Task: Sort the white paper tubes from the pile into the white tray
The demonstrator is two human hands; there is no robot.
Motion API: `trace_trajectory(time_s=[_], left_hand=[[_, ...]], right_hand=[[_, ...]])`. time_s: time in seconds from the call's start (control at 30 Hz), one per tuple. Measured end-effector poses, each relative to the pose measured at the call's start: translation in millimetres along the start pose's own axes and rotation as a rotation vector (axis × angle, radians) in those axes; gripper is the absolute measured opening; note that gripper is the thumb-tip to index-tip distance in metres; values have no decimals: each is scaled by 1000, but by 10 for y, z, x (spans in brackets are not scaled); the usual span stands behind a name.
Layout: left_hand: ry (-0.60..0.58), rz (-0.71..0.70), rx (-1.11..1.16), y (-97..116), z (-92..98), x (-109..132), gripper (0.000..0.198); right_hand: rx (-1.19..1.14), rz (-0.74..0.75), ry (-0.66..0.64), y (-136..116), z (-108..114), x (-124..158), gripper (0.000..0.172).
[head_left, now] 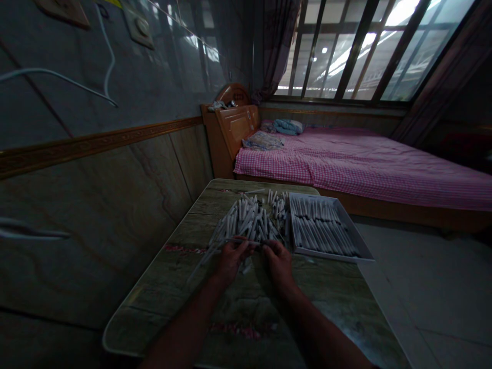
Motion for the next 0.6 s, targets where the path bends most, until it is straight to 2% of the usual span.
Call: trace_trajectory(time_s=[0.4, 0.6], left_hand=[[10, 3, -9, 20, -43, 30, 49], [11, -14, -45, 15, -37, 41, 47]], right_hand=[[52, 55, -2, 19, 2, 7, 20], [251, 164, -54, -68, 32, 24, 19]])
Point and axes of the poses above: each hand's wrist, its own x-axis away from the middle knuckle, its own z-axis out of the back of the hand, y = z × x, the point moved 2 cm from there along -x, towards the middle knuckle, and after that the axes turned 3 degrees about x, right-handed, at the moved point
